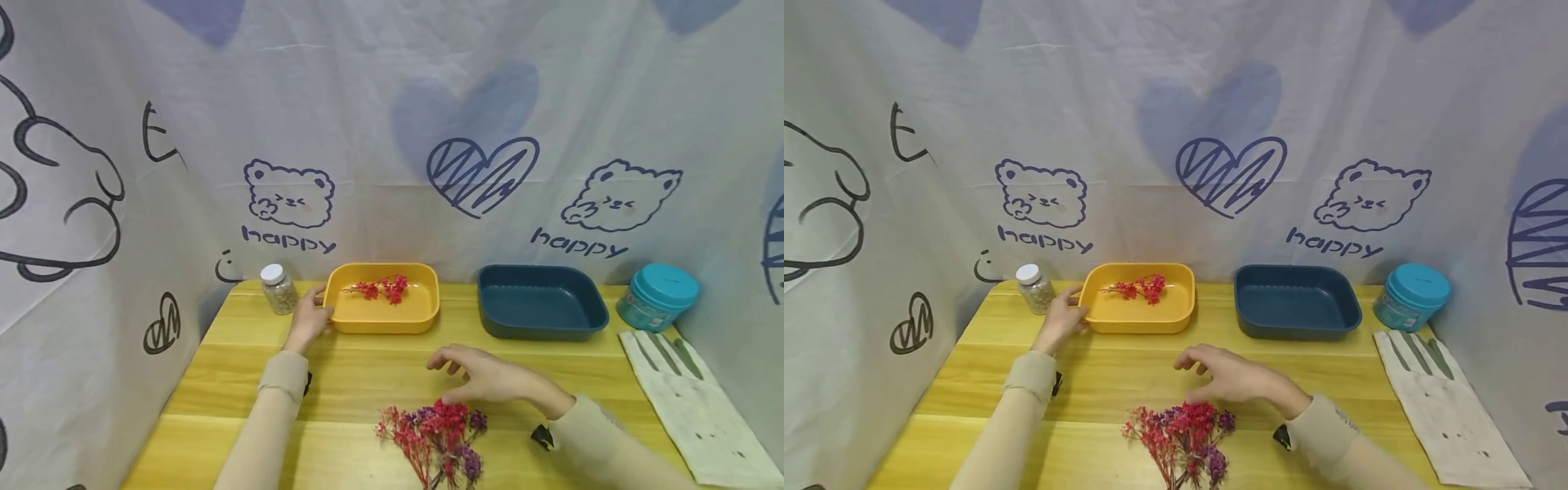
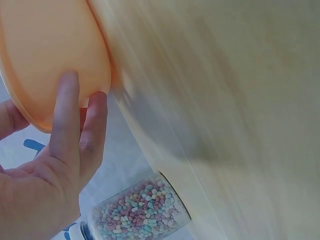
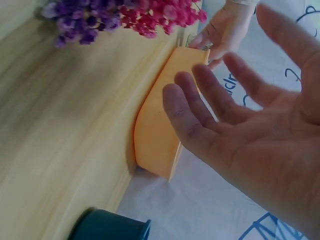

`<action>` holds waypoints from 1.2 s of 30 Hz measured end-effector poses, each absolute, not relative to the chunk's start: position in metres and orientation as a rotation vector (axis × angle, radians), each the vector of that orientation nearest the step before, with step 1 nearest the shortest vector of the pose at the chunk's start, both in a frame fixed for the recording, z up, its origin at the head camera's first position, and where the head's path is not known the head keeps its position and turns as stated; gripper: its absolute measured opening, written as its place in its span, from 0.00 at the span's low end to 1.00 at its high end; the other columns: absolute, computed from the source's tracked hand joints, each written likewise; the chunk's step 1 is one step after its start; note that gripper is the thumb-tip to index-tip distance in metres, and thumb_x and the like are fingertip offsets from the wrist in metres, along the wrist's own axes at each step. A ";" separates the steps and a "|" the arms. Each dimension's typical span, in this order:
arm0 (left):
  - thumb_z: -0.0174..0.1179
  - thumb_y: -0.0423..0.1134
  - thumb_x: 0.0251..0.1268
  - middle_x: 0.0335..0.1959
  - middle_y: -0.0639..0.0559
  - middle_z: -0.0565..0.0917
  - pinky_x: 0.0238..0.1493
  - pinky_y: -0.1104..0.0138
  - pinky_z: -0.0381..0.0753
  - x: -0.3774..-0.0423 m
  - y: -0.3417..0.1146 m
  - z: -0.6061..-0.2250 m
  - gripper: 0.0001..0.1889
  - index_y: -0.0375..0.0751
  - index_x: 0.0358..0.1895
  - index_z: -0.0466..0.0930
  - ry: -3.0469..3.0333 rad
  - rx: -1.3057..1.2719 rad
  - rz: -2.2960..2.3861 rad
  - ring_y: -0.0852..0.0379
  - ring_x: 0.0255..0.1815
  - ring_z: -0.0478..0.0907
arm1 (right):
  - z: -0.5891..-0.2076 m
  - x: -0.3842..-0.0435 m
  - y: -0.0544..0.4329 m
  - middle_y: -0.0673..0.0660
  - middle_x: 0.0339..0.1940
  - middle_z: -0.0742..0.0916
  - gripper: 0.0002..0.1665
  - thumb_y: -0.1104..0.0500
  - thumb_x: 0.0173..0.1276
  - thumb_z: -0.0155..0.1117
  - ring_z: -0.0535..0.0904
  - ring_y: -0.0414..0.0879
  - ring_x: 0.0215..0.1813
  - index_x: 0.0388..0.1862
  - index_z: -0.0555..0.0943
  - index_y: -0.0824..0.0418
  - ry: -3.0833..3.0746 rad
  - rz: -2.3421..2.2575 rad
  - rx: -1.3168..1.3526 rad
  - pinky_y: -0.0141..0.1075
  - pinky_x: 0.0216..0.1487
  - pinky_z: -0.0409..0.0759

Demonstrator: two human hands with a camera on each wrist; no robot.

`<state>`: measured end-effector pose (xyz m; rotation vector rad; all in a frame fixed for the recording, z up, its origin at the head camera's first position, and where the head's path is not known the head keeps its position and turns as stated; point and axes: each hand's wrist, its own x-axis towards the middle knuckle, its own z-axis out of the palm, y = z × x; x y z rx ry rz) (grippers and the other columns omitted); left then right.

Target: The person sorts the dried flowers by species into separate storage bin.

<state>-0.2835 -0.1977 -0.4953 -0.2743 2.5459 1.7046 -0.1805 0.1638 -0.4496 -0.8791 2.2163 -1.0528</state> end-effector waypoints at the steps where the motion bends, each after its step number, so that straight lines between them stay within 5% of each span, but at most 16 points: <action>1: 0.52 0.25 0.74 0.68 0.25 0.74 0.51 0.52 0.93 -0.284 -0.198 -0.496 0.33 0.34 0.82 0.60 2.545 -0.278 1.707 0.31 0.56 0.84 | -0.449 -0.177 0.164 0.65 0.68 0.81 0.31 0.50 0.73 0.72 0.77 0.65 0.67 0.69 0.76 0.59 2.222 -1.008 -0.896 0.61 0.67 0.80; 8: 0.52 0.26 0.75 0.67 0.26 0.73 0.52 0.53 0.93 -0.283 -0.198 -0.497 0.32 0.35 0.81 0.61 2.551 -0.283 1.710 0.36 0.53 0.84 | -0.453 -0.165 0.163 0.53 0.69 0.82 0.37 0.49 0.69 0.76 0.77 0.49 0.68 0.74 0.75 0.52 2.249 -0.707 -1.028 0.45 0.67 0.80; 16: 0.53 0.26 0.76 0.67 0.26 0.73 0.52 0.54 0.93 -0.282 -0.197 -0.497 0.32 0.34 0.81 0.61 2.553 -0.277 1.719 0.31 0.57 0.84 | -0.459 -0.160 0.164 0.46 0.72 0.80 0.40 0.55 0.65 0.78 0.74 0.47 0.74 0.75 0.75 0.47 2.270 -0.613 -1.077 0.48 0.77 0.75; 31: 0.52 0.28 0.76 0.67 0.27 0.74 0.53 0.54 0.92 -0.282 -0.197 -0.499 0.31 0.36 0.81 0.62 2.550 -0.287 1.725 0.36 0.55 0.84 | -0.465 -0.163 0.172 0.41 0.56 0.81 0.21 0.60 0.70 0.71 0.74 0.33 0.50 0.60 0.82 0.44 2.197 -0.762 -1.075 0.29 0.52 0.77; 36: 0.52 0.28 0.77 0.66 0.27 0.74 0.53 0.54 0.92 -0.282 -0.197 -0.499 0.31 0.37 0.81 0.62 2.543 -0.292 1.734 0.35 0.56 0.84 | -0.460 -0.167 0.179 0.45 0.58 0.82 0.17 0.54 0.74 0.70 0.76 0.34 0.56 0.59 0.80 0.44 2.110 -0.895 -1.064 0.31 0.56 0.81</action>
